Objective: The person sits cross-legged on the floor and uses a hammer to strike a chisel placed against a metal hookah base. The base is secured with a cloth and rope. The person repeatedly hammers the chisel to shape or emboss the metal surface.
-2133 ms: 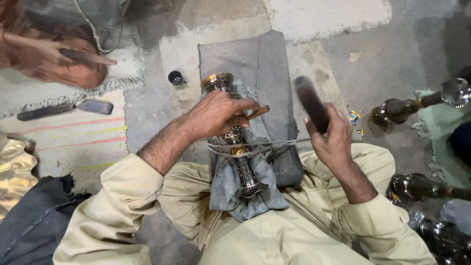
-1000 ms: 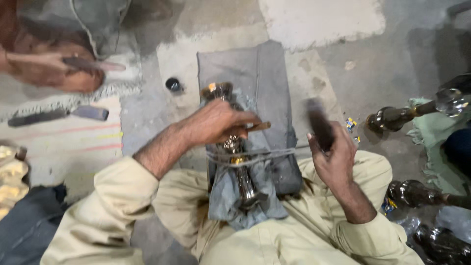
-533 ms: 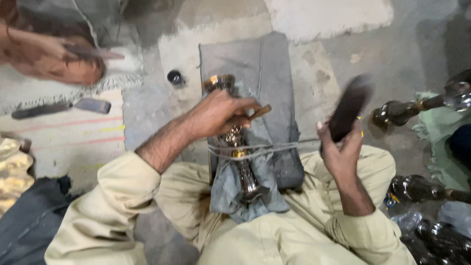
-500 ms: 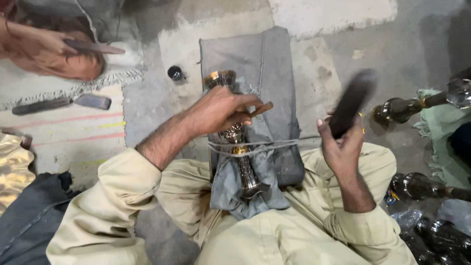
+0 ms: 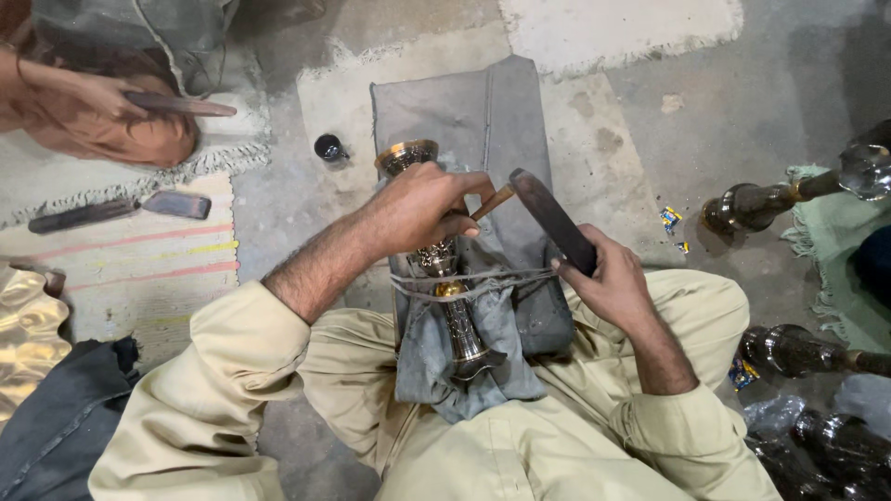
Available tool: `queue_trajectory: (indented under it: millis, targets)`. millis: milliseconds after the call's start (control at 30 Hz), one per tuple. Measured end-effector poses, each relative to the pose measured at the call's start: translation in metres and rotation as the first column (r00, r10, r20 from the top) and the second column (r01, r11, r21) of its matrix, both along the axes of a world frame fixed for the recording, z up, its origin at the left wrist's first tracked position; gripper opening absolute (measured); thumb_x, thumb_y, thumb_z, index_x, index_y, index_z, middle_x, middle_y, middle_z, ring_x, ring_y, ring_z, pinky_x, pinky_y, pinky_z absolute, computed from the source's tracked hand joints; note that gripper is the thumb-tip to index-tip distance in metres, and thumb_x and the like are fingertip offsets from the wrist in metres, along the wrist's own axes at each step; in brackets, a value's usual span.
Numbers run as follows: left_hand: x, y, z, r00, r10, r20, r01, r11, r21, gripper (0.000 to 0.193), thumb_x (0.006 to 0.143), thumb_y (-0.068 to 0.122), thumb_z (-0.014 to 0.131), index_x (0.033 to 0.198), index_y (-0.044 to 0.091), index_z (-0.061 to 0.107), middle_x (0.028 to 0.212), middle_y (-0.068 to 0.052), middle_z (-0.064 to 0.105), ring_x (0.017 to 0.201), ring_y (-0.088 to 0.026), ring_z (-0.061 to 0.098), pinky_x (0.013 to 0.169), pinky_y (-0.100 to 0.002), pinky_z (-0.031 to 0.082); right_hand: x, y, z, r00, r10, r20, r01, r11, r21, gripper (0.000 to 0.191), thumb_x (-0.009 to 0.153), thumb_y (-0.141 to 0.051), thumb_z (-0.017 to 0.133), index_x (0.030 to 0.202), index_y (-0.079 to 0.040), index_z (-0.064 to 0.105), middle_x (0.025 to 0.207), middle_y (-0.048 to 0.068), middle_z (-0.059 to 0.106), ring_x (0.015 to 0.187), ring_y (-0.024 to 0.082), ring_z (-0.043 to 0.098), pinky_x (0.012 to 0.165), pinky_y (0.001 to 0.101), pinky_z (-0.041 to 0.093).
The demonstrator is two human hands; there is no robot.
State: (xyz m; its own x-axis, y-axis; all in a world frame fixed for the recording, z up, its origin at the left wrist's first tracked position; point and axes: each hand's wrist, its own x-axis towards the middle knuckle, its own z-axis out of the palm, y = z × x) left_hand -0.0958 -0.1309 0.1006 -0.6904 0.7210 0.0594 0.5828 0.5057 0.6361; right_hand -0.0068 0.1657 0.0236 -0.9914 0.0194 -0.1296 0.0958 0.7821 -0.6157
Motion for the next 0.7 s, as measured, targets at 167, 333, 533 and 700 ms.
queue_trajectory:
  millis: [167, 333, 533, 700]
  targets:
    - [0.000, 0.006, 0.001, 1.000, -0.002, -0.025, 0.000, 0.997, -0.075, 0.041, 0.081, 0.023, 0.083, 0.115, 0.010, 0.064, 0.081, -0.011, 0.078, 0.085, -0.028, 0.077, 0.076, -0.046, 0.057, -0.002, -0.005, -0.008, 0.977, -0.092, -0.193, 0.041, 0.966, -0.255, 0.036, 0.087, -0.025, 0.079, 0.114, -0.006, 0.065, 0.080, 0.006, 0.063, 0.069, 0.015, 0.058, 0.065, 0.0330, 0.048]
    - [0.004, 0.009, -0.001, 0.998, 0.026, -0.049, -0.033, 0.990, -0.137, 0.040, 0.083, 0.025, 0.082, 0.116, 0.011, 0.064, 0.080, -0.010, 0.077, 0.083, -0.028, 0.077, 0.076, -0.047, 0.058, -0.007, -0.002, 0.000, 0.912, 0.017, -0.409, -0.020, 1.000, -0.004, 0.032, 0.091, -0.019, 0.077, 0.119, -0.006, 0.066, 0.100, 0.013, 0.072, 0.088, 0.029, 0.070, 0.076, 0.0397, 0.053]
    - [0.002, 0.011, -0.004, 0.996, 0.034, -0.078, -0.043, 0.992, -0.119, 0.042, 0.082, 0.028, 0.084, 0.114, 0.009, 0.064, 0.082, -0.012, 0.077, 0.085, -0.032, 0.076, 0.074, -0.050, 0.057, -0.015, 0.006, 0.009, 0.899, 0.130, -0.419, -0.089, 0.989, 0.115, 0.036, 0.088, -0.016, 0.077, 0.121, -0.006, 0.065, 0.102, 0.018, 0.070, 0.095, 0.037, 0.068, 0.081, 0.0468, 0.052]
    - [0.000, 0.009, -0.006, 0.995, 0.014, -0.096, -0.026, 0.993, -0.119, 0.040, 0.081, 0.027, 0.085, 0.111, 0.009, 0.066, 0.081, -0.014, 0.076, 0.086, -0.036, 0.074, 0.074, -0.051, 0.056, -0.016, 0.004, 0.005, 0.930, 0.101, -0.354, -0.065, 0.992, 0.111, 0.035, 0.085, -0.014, 0.079, 0.117, -0.007, 0.066, 0.092, 0.016, 0.069, 0.088, 0.036, 0.067, 0.078, 0.0467, 0.051]
